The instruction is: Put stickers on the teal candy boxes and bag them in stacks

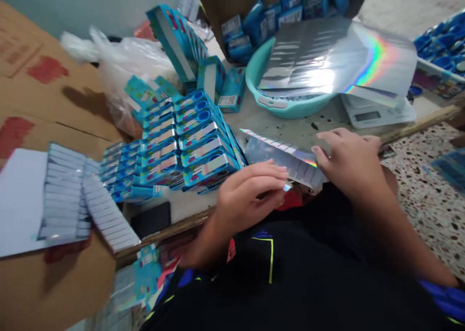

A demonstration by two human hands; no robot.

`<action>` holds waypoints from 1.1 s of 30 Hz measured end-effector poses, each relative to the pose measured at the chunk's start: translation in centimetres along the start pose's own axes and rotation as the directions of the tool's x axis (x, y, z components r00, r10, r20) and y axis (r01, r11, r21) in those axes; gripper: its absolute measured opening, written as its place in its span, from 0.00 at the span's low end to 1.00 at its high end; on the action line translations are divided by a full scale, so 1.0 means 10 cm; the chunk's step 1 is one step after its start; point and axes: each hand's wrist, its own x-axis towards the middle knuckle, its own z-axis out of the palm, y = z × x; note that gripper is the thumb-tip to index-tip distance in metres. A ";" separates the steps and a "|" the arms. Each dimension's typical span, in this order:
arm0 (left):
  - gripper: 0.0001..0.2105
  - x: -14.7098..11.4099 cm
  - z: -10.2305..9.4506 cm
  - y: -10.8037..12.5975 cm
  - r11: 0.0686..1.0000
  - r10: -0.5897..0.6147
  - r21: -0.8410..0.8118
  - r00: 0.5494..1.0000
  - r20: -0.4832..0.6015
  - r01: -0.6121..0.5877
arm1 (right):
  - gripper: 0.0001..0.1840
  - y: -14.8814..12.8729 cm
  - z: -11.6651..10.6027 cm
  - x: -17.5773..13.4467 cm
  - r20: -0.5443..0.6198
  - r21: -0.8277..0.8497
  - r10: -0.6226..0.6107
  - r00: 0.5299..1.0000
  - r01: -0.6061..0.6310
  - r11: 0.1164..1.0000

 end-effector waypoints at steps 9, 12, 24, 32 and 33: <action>0.11 0.50 -0.90 -0.12 0.940 -0.176 0.147 0.807 -0.564 0.307 | 0.15 -1.10 -0.31 0.65 -0.023 0.585 -0.349 0.937 0.296 0.755; 0.16 0.59 -1.04 -0.35 0.938 -0.229 0.081 0.776 -0.588 0.338 | 0.19 -1.37 -0.08 0.84 0.018 0.751 -0.389 0.921 0.244 0.613; 0.12 0.67 -1.05 -0.60 0.767 -0.432 0.183 0.707 -0.561 0.614 | 0.21 -1.74 0.50 1.44 0.056 0.956 -0.239 0.969 0.017 0.292; 0.03 0.67 -0.98 -0.48 0.489 -0.458 0.556 0.740 -0.492 0.672 | 0.27 -1.69 0.73 1.43 0.170 0.905 -0.170 0.971 -0.085 0.417; 0.03 0.66 -0.98 -0.48 0.474 -0.498 0.553 0.726 -0.474 0.686 | 0.27 -1.69 0.73 1.42 0.170 0.885 -0.165 0.972 -0.077 0.459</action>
